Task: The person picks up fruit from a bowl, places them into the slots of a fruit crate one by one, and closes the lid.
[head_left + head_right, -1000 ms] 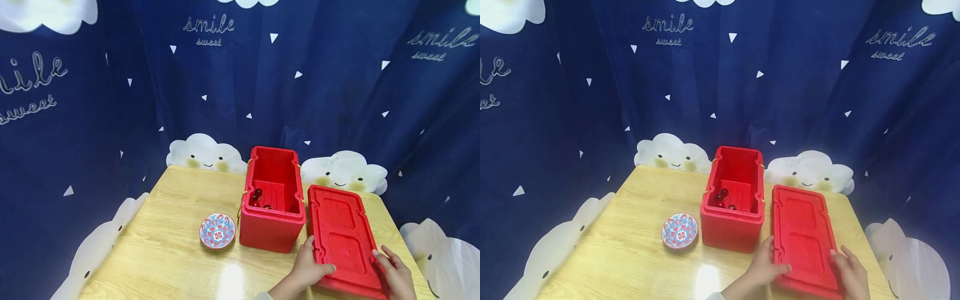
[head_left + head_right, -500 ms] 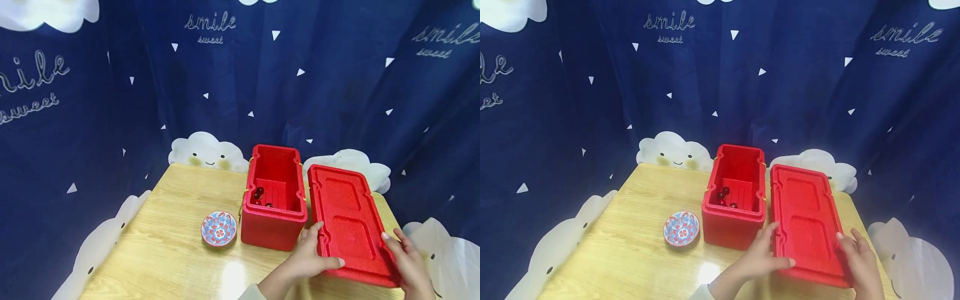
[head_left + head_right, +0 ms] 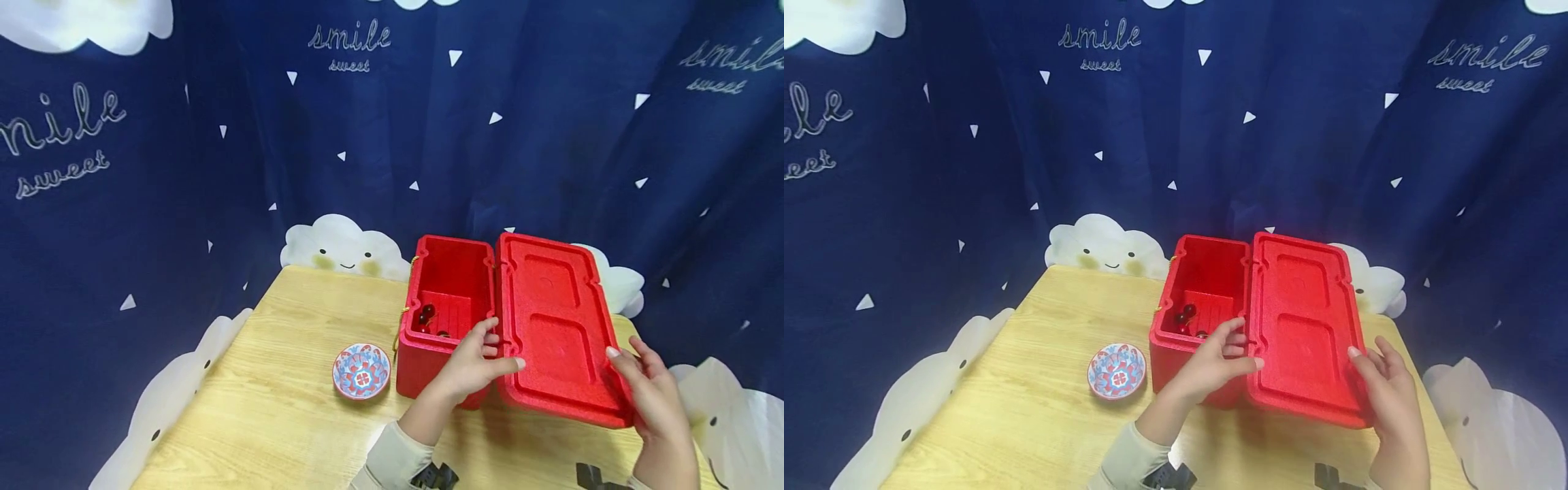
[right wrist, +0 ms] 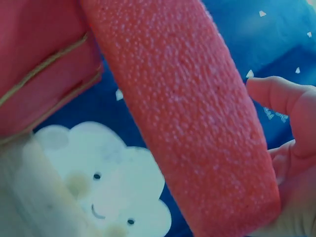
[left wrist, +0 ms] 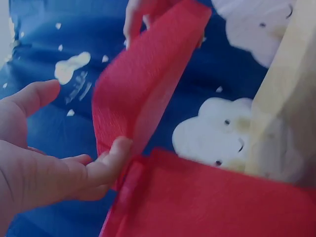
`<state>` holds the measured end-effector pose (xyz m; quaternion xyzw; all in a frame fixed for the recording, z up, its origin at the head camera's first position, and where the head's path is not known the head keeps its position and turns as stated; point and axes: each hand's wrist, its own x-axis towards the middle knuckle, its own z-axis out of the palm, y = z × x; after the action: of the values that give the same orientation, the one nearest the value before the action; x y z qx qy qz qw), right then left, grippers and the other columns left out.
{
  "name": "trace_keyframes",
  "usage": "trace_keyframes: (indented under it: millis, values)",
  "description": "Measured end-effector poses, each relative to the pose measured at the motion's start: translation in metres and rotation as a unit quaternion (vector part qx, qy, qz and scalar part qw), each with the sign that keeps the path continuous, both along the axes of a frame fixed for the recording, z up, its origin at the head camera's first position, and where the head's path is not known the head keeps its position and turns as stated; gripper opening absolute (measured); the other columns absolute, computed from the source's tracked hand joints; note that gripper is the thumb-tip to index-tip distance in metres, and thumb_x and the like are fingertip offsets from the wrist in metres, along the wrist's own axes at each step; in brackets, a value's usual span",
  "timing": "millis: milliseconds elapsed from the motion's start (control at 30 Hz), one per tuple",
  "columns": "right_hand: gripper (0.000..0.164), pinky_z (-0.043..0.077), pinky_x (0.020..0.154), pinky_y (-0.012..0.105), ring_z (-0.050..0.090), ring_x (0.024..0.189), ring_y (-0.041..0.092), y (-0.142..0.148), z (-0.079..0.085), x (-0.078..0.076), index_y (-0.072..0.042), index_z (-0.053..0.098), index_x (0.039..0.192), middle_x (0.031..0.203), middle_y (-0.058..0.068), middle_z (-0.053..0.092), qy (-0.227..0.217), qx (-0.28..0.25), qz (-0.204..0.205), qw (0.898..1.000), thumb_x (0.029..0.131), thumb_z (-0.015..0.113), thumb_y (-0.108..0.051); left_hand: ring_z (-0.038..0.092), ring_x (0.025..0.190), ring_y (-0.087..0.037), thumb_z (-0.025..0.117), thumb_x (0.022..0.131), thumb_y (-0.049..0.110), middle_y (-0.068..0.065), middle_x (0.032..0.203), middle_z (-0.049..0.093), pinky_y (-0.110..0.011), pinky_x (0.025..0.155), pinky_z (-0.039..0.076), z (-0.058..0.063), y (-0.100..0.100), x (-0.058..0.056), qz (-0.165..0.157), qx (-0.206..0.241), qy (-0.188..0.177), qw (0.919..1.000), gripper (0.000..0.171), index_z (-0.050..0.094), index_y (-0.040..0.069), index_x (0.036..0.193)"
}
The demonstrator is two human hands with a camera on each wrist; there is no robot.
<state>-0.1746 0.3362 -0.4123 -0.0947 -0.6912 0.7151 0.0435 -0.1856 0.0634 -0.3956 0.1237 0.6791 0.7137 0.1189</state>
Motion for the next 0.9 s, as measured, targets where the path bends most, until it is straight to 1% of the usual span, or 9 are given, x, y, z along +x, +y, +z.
trace_keyframes:
  millis: [67, 133, 200, 300, 467, 633, 733, 833, 900]
  values:
    - [0.076, 0.051, 0.061, 0.020, 0.057, 0.079, -0.002, -0.003, 0.006, -0.001, -0.012, 0.007, 0.150, 0.106, -0.011, 0.044, 0.008, -0.008, 0.003, 1.000, 0.093, 0.056, -0.022, 0.051, 0.097, -0.016, 0.073, 0.075, 0.013, 0.000, 0.111, 0.050, -0.031, 0.073, 0.050, 0.004, -0.004, -0.007, -0.005, 0.024, -0.006, 0.9997, 0.071, 0.039, 0.008, 0.138]
    - [0.074, 0.052, 0.060, 0.022, 0.059, 0.079, 0.000, -0.005, 0.012, -0.002, -0.012, 0.009, 0.150, 0.111, -0.007, 0.042, 0.019, -0.019, 0.012, 1.000, 0.093, 0.056, -0.021, 0.053, 0.095, -0.016, 0.072, 0.076, 0.012, -0.001, 0.109, 0.051, -0.033, 0.073, 0.051, 0.007, -0.008, -0.014, -0.014, 0.039, -0.012, 0.9991, 0.070, 0.038, 0.006, 0.137]
    - [0.071, 0.053, 0.060, 0.024, 0.060, 0.078, 0.002, -0.009, 0.018, -0.003, -0.012, 0.012, 0.149, 0.113, -0.004, 0.040, 0.032, -0.026, 0.021, 0.999, 0.094, 0.055, -0.019, 0.055, 0.092, -0.016, 0.073, 0.077, 0.012, -0.003, 0.108, 0.051, -0.036, 0.072, 0.053, 0.010, -0.013, -0.021, -0.023, 0.041, -0.020, 0.9987, 0.070, 0.038, 0.005, 0.138]
    - [0.071, 0.053, 0.062, 0.023, 0.060, 0.080, 0.002, -0.017, 0.025, -0.008, -0.010, 0.012, 0.149, 0.115, -0.003, 0.039, 0.044, -0.032, 0.031, 0.998, 0.093, 0.056, -0.018, 0.058, 0.088, -0.017, 0.073, 0.077, 0.014, -0.004, 0.107, 0.051, -0.037, 0.071, 0.053, 0.016, -0.020, -0.031, -0.024, 0.025, -0.031, 0.9989, 0.069, 0.040, 0.004, 0.137]
    - [0.076, 0.052, 0.062, 0.022, 0.058, 0.081, 0.002, -0.042, 0.035, -0.022, -0.004, 0.011, 0.148, 0.112, -0.002, 0.040, 0.054, -0.015, 0.028, 0.998, 0.091, 0.060, -0.019, 0.059, 0.086, -0.019, 0.073, 0.078, 0.019, -0.006, 0.108, 0.050, -0.036, 0.070, 0.053, 0.028, -0.035, -0.045, -0.001, -0.027, -0.016, 0.9995, 0.069, 0.041, 0.004, 0.137]
    - [0.075, 0.052, 0.062, 0.021, 0.055, 0.085, 0.005, -0.066, 0.042, -0.037, -0.003, 0.018, 0.147, 0.112, 0.001, 0.041, 0.069, -0.003, 0.008, 0.998, 0.089, 0.063, -0.019, 0.057, 0.087, -0.020, 0.073, 0.078, 0.023, -0.008, 0.106, 0.052, -0.035, 0.068, 0.052, 0.039, -0.052, -0.056, 0.029, -0.070, 0.004, 0.9971, 0.067, 0.042, 0.003, 0.135]
    - [0.072, 0.050, 0.066, 0.018, 0.050, 0.092, 0.008, -0.078, 0.043, -0.045, -0.002, 0.021, 0.146, 0.117, 0.005, 0.040, 0.089, 0.009, 0.011, 0.996, 0.089, 0.062, -0.015, 0.057, 0.091, -0.021, 0.069, 0.083, 0.027, -0.010, 0.106, 0.053, -0.035, 0.071, 0.052, 0.042, -0.061, -0.064, 0.037, -0.065, 0.005, 0.9972, 0.063, 0.042, 0.002, 0.134]
    - [0.071, 0.049, 0.069, 0.016, 0.046, 0.096, 0.010, -0.086, 0.044, -0.052, -0.001, 0.020, 0.147, 0.123, 0.009, 0.038, 0.103, 0.043, 0.033, 0.993, 0.090, 0.061, -0.014, 0.056, 0.098, -0.023, 0.064, 0.087, 0.033, -0.012, 0.113, 0.053, -0.038, 0.077, 0.051, 0.045, -0.068, -0.070, 0.048, -0.043, -0.001, 0.9979, 0.060, 0.042, 0.001, 0.133]
    - [0.073, 0.048, 0.070, 0.016, 0.044, 0.098, 0.010, -0.089, 0.046, -0.056, -0.002, 0.017, 0.147, 0.126, 0.011, 0.036, 0.108, 0.054, 0.048, 0.991, 0.090, 0.060, -0.013, 0.055, 0.101, -0.024, 0.061, 0.090, 0.034, -0.013, 0.117, 0.053, -0.041, 0.079, 0.049, 0.046, -0.072, -0.074, 0.056, -0.027, -0.005, 0.9981, 0.057, 0.043, 0.001, 0.133]
